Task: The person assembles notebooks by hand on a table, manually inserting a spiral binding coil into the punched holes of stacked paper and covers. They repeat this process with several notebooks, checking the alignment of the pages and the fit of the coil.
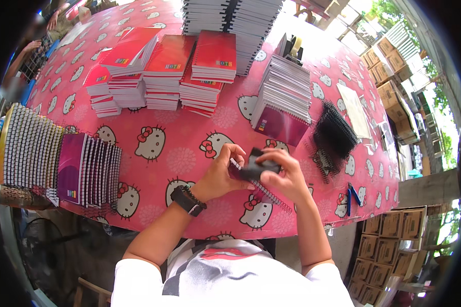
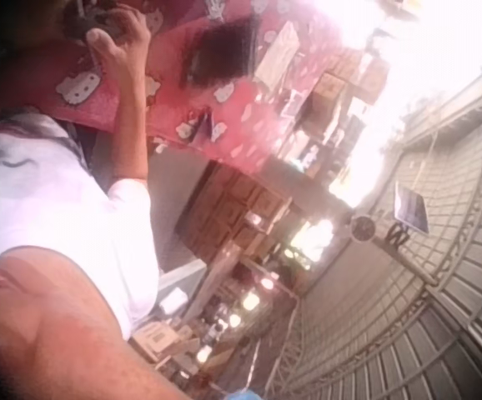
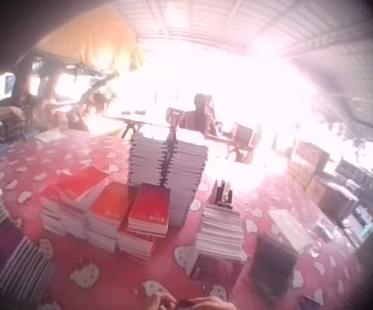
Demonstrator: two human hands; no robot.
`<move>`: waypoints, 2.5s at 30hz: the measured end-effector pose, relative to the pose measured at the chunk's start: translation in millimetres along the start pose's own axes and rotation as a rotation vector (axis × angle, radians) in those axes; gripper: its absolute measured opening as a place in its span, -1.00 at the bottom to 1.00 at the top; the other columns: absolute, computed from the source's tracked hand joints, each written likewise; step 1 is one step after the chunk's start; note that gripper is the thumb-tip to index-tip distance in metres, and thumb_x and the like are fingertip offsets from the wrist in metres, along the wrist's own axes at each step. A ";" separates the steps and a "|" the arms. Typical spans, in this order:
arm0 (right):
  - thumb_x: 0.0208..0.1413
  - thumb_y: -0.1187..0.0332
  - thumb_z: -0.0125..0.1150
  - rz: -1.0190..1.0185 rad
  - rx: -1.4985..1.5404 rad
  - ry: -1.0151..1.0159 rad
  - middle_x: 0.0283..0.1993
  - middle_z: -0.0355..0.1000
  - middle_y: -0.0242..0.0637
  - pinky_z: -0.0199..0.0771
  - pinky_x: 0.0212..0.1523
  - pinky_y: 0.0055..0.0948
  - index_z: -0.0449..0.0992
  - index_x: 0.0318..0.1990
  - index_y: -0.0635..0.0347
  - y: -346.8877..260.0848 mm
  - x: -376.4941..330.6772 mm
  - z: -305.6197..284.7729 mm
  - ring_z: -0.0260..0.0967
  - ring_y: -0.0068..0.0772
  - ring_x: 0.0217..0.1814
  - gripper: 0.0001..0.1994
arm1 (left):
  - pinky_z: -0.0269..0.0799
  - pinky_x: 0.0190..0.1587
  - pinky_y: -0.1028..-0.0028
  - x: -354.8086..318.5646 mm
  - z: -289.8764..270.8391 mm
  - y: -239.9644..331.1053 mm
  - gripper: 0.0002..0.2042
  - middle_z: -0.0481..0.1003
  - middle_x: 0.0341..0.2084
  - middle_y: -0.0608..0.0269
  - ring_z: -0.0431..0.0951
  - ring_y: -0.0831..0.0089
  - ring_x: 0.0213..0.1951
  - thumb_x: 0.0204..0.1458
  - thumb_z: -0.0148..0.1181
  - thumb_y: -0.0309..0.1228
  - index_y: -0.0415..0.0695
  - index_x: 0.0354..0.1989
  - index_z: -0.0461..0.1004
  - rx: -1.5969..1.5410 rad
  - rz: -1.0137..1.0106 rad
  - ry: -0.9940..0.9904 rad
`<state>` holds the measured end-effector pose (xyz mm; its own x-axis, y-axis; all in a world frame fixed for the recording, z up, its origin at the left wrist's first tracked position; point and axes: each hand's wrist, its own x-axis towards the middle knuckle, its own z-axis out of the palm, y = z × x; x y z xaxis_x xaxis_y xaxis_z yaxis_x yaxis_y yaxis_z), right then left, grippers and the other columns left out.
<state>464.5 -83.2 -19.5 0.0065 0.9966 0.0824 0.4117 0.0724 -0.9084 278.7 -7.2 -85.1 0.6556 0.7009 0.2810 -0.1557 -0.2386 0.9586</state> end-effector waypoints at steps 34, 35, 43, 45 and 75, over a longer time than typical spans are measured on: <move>-0.13 0.53 0.32 -0.416 0.049 0.424 -0.30 0.40 -0.26 0.41 -0.36 -0.53 0.45 -0.15 0.24 -37.7 -37.2 8.5 0.38 -0.41 -0.33 -0.68 | 0.46 -0.41 0.58 5.9 23.1 93.8 -0.80 0.53 -0.46 0.22 0.54 0.51 -0.44 -0.19 0.32 -0.59 -0.18 -0.32 0.54 0.234 0.259 0.136; -0.12 0.54 0.31 -0.421 0.045 0.429 -0.31 0.41 -0.26 0.41 -0.35 -0.53 0.46 -0.15 0.24 -37.3 -36.8 9.9 0.39 -0.41 -0.32 -0.69 | 0.46 -0.42 0.58 6.0 23.7 95.0 -0.80 0.53 -0.46 0.23 0.54 0.51 -0.45 -0.19 0.32 -0.59 -0.18 -0.32 0.54 0.241 0.256 0.138; -0.11 0.65 0.23 -0.424 0.136 0.392 -0.27 0.40 -0.24 0.42 -0.25 -0.51 0.47 -0.17 0.29 -38.9 -34.7 3.0 0.40 -0.41 -0.24 -0.72 | 0.40 -0.48 0.58 8.1 32.8 103.9 -0.79 0.51 -0.51 0.25 0.50 0.52 -0.49 -0.24 0.34 -0.59 -0.16 -0.36 0.54 0.371 0.314 0.205; -0.10 0.67 0.22 -0.425 0.090 0.328 -0.25 0.39 -0.25 0.43 -0.22 -0.51 0.45 -0.15 0.30 -39.3 -32.7 -0.3 0.40 -0.42 -0.23 -0.71 | 0.41 -0.50 0.54 8.8 33.6 102.1 -0.79 0.50 -0.53 0.28 0.49 0.47 -0.50 -0.25 0.35 -0.57 -0.12 -0.37 0.54 0.394 0.347 0.241; 0.01 0.48 0.21 -0.133 0.066 0.358 -0.15 0.42 -0.32 0.33 -0.18 -0.57 0.39 -0.05 0.37 -15.2 -50.3 -14.2 0.30 -0.62 -0.24 -0.68 | 0.40 -0.20 0.55 3.9 29.8 79.6 -0.70 0.49 -0.26 0.27 0.48 0.59 -0.22 0.01 0.21 -0.46 -0.15 -0.08 0.34 -0.196 0.080 0.253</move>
<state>470.9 -135.0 -3.9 0.2796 0.9019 0.3291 0.3713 0.2145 -0.9034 290.9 -43.5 -9.2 0.4354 0.8357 0.3349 -0.3546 -0.1827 0.9170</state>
